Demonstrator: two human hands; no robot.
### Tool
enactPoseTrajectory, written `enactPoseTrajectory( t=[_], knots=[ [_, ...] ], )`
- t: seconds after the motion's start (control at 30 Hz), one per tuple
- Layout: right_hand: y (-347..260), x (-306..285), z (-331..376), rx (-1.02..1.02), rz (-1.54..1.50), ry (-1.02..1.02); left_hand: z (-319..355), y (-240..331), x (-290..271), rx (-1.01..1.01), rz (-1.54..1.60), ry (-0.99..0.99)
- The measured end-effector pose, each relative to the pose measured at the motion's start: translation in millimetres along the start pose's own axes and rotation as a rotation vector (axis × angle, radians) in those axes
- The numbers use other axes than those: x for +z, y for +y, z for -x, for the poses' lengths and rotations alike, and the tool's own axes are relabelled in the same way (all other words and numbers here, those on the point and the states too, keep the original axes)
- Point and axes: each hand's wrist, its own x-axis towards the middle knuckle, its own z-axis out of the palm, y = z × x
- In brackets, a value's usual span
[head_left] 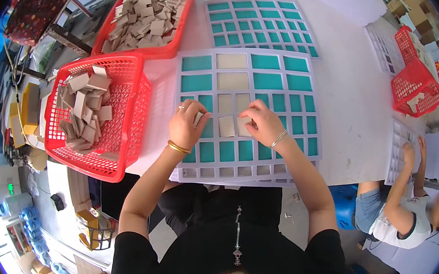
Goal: The person repeatedly picks small rectangular items from red baskets and places them into compartments of white grid trays on a table. The person handles the items one at a time, filling multiple trays throughout the clip.
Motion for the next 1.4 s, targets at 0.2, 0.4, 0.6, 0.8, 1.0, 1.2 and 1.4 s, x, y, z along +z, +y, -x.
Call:
enactPoseTrajectory(
  t=[0.2, 0.4, 0.6, 0.8, 1.0, 1.2, 1.4],
  knots=[
    [1, 11, 3, -0.173, 0.342, 0.068, 3, 23, 1, 0.379, -0.055, -0.253],
    [-10, 9, 13, -0.244, 0.530, 0.104, 2, 24, 11, 0.534, -0.162, -0.364],
    [-18, 19, 28, -0.213, 0.618, 0.084, 13, 30, 9, 0.543, -0.320, -0.317],
    [-23, 24, 32, -0.182, 0.644, 0.076, 17, 27, 2, 0.456, -0.264, -0.448],
    [-18, 11, 42, -0.164, 0.513, 0.159, 17, 4, -14, -0.061, 0.013, 0.016],
    [60, -41, 84, 0.266, 0.609, 0.785, 77, -25, -21, -0.448, 0.405, 0.039],
    [112, -41, 123, 0.617, 0.169, 0.589, 81, -12, -21, -0.596, 0.592, 0.003]
  ],
)
